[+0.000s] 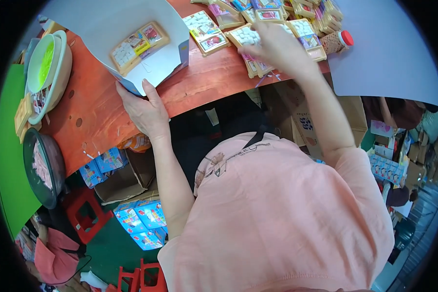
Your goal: Assembling white cardboard boxes and filling yellow plastic trays with small white cubes and applying labels.
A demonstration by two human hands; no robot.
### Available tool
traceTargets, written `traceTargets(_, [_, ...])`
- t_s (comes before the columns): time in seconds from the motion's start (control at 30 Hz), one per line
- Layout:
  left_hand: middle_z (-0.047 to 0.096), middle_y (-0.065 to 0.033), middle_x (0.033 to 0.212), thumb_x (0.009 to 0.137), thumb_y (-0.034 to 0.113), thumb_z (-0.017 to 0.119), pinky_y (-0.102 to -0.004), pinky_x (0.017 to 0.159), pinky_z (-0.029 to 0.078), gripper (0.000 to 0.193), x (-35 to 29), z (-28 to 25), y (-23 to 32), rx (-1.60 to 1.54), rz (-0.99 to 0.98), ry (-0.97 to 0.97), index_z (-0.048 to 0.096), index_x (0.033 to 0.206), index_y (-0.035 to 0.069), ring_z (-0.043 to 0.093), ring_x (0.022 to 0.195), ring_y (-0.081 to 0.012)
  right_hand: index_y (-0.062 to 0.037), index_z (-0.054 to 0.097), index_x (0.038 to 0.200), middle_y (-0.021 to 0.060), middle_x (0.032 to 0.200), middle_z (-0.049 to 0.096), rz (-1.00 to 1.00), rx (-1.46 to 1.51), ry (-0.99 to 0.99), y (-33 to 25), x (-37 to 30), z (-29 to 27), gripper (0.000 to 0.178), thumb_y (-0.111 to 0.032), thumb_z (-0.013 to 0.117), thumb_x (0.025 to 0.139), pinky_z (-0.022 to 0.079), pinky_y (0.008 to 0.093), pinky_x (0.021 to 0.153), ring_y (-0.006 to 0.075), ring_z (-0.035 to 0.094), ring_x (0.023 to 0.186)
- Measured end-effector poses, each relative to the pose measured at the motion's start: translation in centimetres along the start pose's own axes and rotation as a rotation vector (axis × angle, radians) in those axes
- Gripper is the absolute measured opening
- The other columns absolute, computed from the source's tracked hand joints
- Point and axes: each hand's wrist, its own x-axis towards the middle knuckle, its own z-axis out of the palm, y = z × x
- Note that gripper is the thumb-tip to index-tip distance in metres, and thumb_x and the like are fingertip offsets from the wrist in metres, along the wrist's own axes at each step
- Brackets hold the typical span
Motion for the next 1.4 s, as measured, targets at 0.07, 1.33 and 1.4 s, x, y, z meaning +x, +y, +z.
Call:
traceTargets(0.07, [0.05,-0.0321,0.142,0.101,0.039,0.056,-0.0526,0.106,0.043,0.073,-0.2,-0.3,0.0,0.001,-0.004,-0.01,0.032,0.151,-0.007,0.052,0.128,-0.0469,0.0021,0.055,0.132,0.0241,0.106,0.066,0.125,-0.133,-0.06,-1.7,-2.2,1.5,0.081,-0.055,0.08,0.08,0.055,0.0445,0.087,0.0395,0.065,0.104])
traceTargets(1.33, [0.052,-0.0307,0.139,0.09,0.008,0.061,-0.0542,0.109,0.04,0.064,-0.1,-1.0,-0.7,0.023,0.086,-0.031,0.034,0.147,-0.004,0.052,0.125,-0.0471,-0.01,0.056,0.135,0.012,0.135,0.058,-0.882,-0.31,-0.04,-17.5,18.2,1.6,0.056,-0.011,0.074,0.081,0.047,0.0467,0.102,0.0334,0.058,0.124])
traceTargets(1.4, [0.052,-0.0308,0.139,0.09,0.009,0.061,-0.0542,0.108,0.04,0.064,-0.2,-0.9,-0.9,0.022,0.073,-0.039,0.034,0.147,-0.003,0.052,0.124,-0.047,-0.0091,0.059,0.131,0.0117,0.131,0.061,-0.933,-0.445,0.04,-18.1,18.3,1.7,0.05,-0.011,0.072,0.082,0.051,0.0456,0.098,0.0315,0.062,0.119])
